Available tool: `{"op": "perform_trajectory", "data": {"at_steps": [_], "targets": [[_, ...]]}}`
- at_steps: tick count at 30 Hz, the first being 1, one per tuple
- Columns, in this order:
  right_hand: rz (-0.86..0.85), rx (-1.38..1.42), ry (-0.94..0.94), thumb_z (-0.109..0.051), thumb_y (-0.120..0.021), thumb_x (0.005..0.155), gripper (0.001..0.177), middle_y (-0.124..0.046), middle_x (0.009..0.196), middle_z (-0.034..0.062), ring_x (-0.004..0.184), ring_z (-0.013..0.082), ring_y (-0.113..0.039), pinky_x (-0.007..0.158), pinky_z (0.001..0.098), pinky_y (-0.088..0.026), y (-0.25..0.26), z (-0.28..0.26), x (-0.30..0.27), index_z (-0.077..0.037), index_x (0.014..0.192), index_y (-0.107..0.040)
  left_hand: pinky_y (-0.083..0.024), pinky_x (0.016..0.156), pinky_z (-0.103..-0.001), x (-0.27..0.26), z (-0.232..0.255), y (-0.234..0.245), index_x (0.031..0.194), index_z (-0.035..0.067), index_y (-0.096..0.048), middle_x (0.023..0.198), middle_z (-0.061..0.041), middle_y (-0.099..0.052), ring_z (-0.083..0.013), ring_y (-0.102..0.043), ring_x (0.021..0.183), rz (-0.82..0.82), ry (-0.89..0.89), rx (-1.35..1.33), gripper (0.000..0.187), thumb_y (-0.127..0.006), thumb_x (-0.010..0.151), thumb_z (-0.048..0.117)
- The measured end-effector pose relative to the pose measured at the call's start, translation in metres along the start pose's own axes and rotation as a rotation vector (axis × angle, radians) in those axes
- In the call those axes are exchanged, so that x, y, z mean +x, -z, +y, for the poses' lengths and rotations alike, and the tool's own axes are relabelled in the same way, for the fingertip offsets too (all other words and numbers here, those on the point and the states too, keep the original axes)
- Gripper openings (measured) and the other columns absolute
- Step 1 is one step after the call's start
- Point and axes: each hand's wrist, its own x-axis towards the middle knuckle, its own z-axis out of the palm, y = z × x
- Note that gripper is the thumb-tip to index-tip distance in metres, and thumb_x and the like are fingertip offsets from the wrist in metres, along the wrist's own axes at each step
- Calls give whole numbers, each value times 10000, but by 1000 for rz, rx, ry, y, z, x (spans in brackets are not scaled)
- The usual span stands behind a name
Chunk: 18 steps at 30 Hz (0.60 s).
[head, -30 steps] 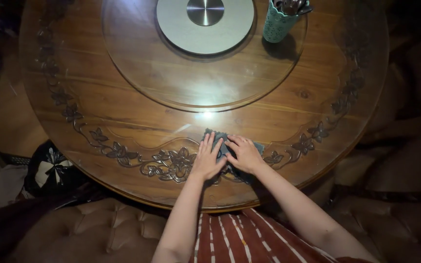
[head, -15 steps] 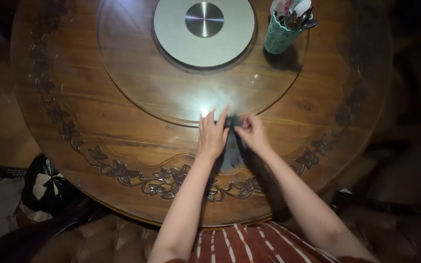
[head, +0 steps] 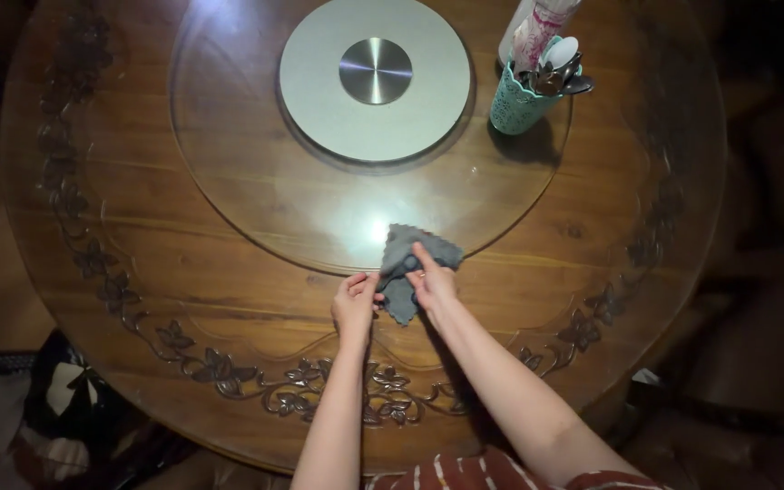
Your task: Clean the circular glass tabletop with a cloth.
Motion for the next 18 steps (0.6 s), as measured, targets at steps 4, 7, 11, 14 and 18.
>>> {"op": "perform_trajectory", "data": {"at_steps": [4, 7, 11, 14, 18], "targets": [[49, 153, 214, -154, -860, 766, 297, -746, 880, 30, 676, 152, -688, 482, 286, -472, 48, -19, 47, -94, 997, -684, -498, 522, -224, 11, 7, 12, 1122, -21, -678, 917, -110, -732, -114, -680, 650, -64, 64, -90, 357, -744, 933, 274], [280, 246, 312, -275, -946, 877, 475, -479, 732, 19, 491, 133, -393, 395, 286, -316, 92, 12, 105, -91, 928, -511, -495, 503, -235, 16, 6, 11, 1080, -6, -664, 925, -71, -748, -117, -682, 628, -78, 160, -178, 331, -679, 951, 298], [118, -72, 190, -210, -925, 796, 378, -604, 786, 20, 465, 131, -465, 385, 289, -346, 48, -31, 46, -83, 968, -613, -472, 483, -232, 25, -3, 2, 1041, -47, -661, 875, -81, -744, -103, -626, 581, -63, 168, -242, 366, -679, 981, 314], [75, -26, 220, -175, -910, 786, 349, -726, 888, 38, 592, 146, -629, 461, 283, -474, 58, -77, 58, -77, 1028, -679, -441, 446, -237, 19, -3, 4, 1041, -60, -635, 815, -98, -711, -100, -587, 531, -23, 115, -203, 375, -687, 1001, 309], [242, 268, 368, -204, -874, 806, 379, -775, 1029, 47, 803, 185, -756, 572, 318, -623, 21, -59, 38, -88, 1125, -707, -387, 346, -250, -3, 25, 8, 1168, 65, -558, 685, -67, -643, -86, -530, 404, 64, -52, -79, 327, -596, 992, 338]]}}
